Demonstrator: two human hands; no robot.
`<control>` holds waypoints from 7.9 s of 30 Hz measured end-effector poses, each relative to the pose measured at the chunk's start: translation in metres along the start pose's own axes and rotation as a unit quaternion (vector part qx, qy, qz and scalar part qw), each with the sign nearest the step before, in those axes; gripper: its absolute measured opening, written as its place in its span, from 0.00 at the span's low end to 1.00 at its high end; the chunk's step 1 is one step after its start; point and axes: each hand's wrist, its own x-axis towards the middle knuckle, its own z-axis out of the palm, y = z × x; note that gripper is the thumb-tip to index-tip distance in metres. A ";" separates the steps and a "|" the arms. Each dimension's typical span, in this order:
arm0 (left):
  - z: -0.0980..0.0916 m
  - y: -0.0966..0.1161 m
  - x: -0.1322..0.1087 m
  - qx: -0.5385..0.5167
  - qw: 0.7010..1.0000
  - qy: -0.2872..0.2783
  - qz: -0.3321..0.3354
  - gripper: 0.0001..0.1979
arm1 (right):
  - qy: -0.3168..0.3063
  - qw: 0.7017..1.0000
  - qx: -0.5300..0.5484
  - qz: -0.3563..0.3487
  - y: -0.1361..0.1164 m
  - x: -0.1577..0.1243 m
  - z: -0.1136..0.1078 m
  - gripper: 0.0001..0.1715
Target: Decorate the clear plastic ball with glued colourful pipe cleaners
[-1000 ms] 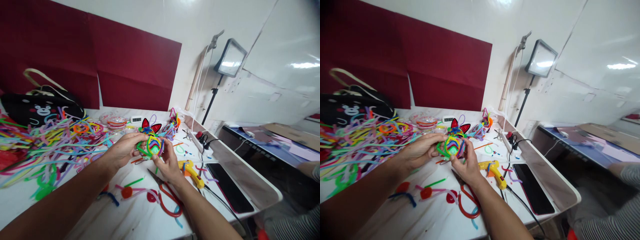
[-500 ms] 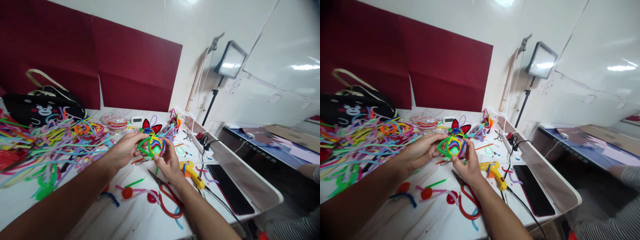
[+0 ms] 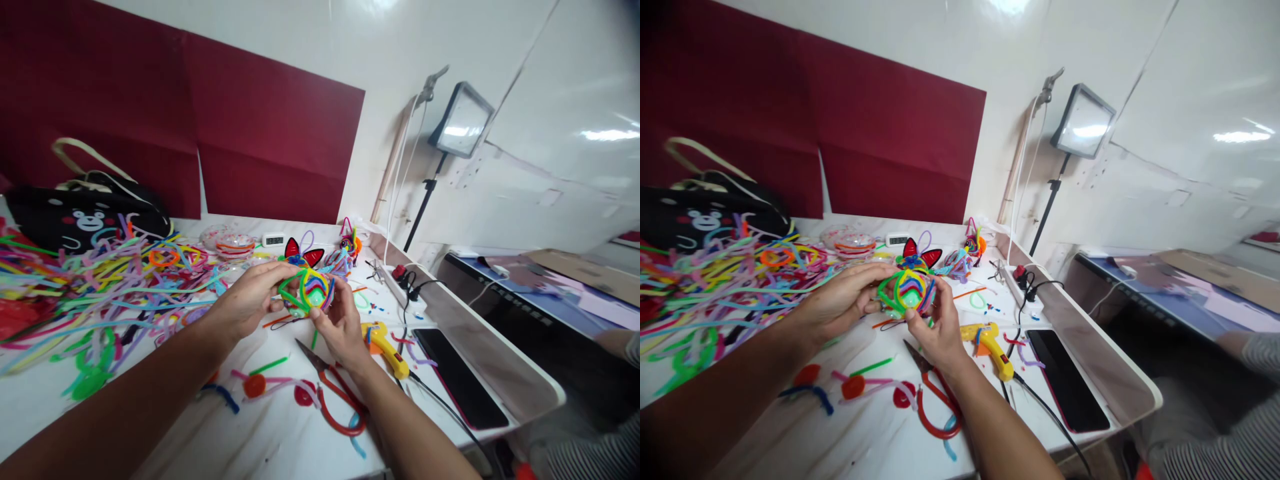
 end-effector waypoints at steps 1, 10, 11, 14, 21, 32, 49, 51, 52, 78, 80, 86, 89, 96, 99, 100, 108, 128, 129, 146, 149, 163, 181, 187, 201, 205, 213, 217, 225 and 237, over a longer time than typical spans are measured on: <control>0.000 0.000 -0.001 0.004 1.000 0.003 0.003 0.08 | 0.002 1.000 0.004 0.001 -0.001 0.000 0.000 0.30; 0.007 -0.003 -0.009 0.100 0.993 -0.033 0.053 0.19 | 0.061 0.997 0.028 0.028 -0.007 0.005 0.001 0.28; 0.009 -0.003 -0.010 0.102 0.992 -0.030 0.062 0.21 | 0.068 0.997 0.029 0.030 -0.008 0.006 0.000 0.28; 0.012 -0.006 -0.013 0.085 0.992 -0.032 0.084 0.23 | 0.088 0.995 0.022 0.047 -0.009 0.008 -0.001 0.29; 0.013 -0.020 -0.010 0.119 0.984 -0.040 0.130 0.25 | 0.109 0.989 0.034 0.095 -0.012 0.010 -0.002 0.27; 0.019 -0.024 -0.008 0.136 0.982 -0.013 0.129 0.33 | 0.097 0.984 0.097 0.115 -0.014 0.011 0.000 0.25; 0.011 -0.041 -0.001 0.228 0.951 0.032 0.205 0.35 | 0.096 0.991 0.032 0.093 -0.015 0.009 0.000 0.26; 0.010 -0.042 0.000 0.235 0.948 0.033 0.212 0.36 | 0.096 0.991 0.033 0.090 -0.015 0.009 0.000 0.25; 0.010 -0.042 0.001 0.239 0.947 0.032 0.213 0.36 | 0.095 0.991 0.033 0.089 -0.014 0.009 0.000 0.25; 0.010 -0.044 0.000 0.286 0.928 0.063 0.229 0.42 | 0.113 0.988 0.000 0.101 -0.006 0.009 -0.002 0.21; 0.011 -0.043 -0.002 0.297 0.924 0.079 0.228 0.43 | 0.113 0.989 0.002 0.097 -0.008 0.009 -0.001 0.20; 0.014 -0.040 -0.007 0.335 0.908 0.087 0.238 0.47 | 0.127 0.987 0.022 0.091 -0.008 0.007 0.002 0.21; 0.015 -0.039 -0.009 0.325 0.908 0.088 0.249 0.47 | 0.133 0.986 0.033 0.097 -0.007 0.007 0.001 0.21; 0.019 -0.036 -0.013 0.267 0.930 0.070 0.243 0.47 | 0.131 0.982 0.047 0.128 -0.010 0.009 -0.005 0.22; 0.021 -0.037 -0.012 0.239 0.941 0.067 0.229 0.46 | 0.134 0.980 0.044 0.140 -0.010 0.010 -0.006 0.23; 0.022 -0.037 -0.012 0.227 0.946 0.065 0.223 0.46 | 0.136 0.979 0.045 0.144 -0.010 0.010 -0.006 0.23; 0.021 -0.049 -0.003 0.171 0.962 0.055 0.204 0.42 | 0.158 0.977 0.031 0.139 -0.002 0.010 -0.007 0.28; 0.016 -0.073 0.012 0.042 0.979 0.044 0.195 0.28 | 0.175 0.974 0.048 0.138 0.007 0.012 -0.011 0.23; 0.016 -0.072 0.011 0.041 0.979 0.046 0.195 0.26 | 0.177 0.974 0.042 0.138 0.008 0.012 -0.011 0.23; 0.010 -0.081 0.016 0.143 0.962 0.056 0.225 0.29 | 0.193 0.969 0.040 0.152 0.000 0.013 -0.004 0.25; 0.012 -0.079 0.012 0.119 0.973 0.053 0.190 0.33 | 0.193 0.971 0.021 0.139 0.002 0.013 -0.003 0.24; 0.018 -0.079 0.008 0.086 0.982 0.041 0.163 0.35 | 0.192 0.974 -0.022 0.122 0.004 0.009 0.000 0.23; 0.017 -0.082 0.009 0.106 0.977 0.057 0.179 0.34 | 0.192 0.972 -0.012 0.137 0.002 0.007 0.003 0.23; 0.018 -0.082 0.009 0.114 0.974 0.061 0.187 0.34 | 0.191 0.973 -0.007 0.130 0.003 0.008 0.003 0.23; 0.014 -0.084 0.013 0.116 0.974 0.043 0.192 0.32 | 0.181 0.975 -0.024 0.125 0.003 0.005 0.001 0.23; 0.013 -0.086 0.015 0.130 0.970 0.050 0.198 0.33 | 0.179 0.974 -0.030 0.133 0.004 0.006 0.000 0.24; 0.012 -0.086 0.016 0.143 0.967 0.050 0.203 0.34 | 0.172 0.975 -0.046 0.131 0.004 0.007 -0.001 0.24; 0.013 -0.087 0.017 0.145 0.966 0.052 0.209 0.32 | 0.171 0.975 -0.061 0.128 0.004 0.006 -0.002 0.23; 0.014 -0.086 0.014 0.150 0.965 0.052 0.210 0.31 | 0.171 0.972 -0.078 0.138 0.004 0.005 -0.002 0.25; 0.012 -0.087 0.016 0.147 0.962 0.051 0.226 0.29 | 0.170 0.974 -0.074 0.133 0.003 0.005 -0.002 0.25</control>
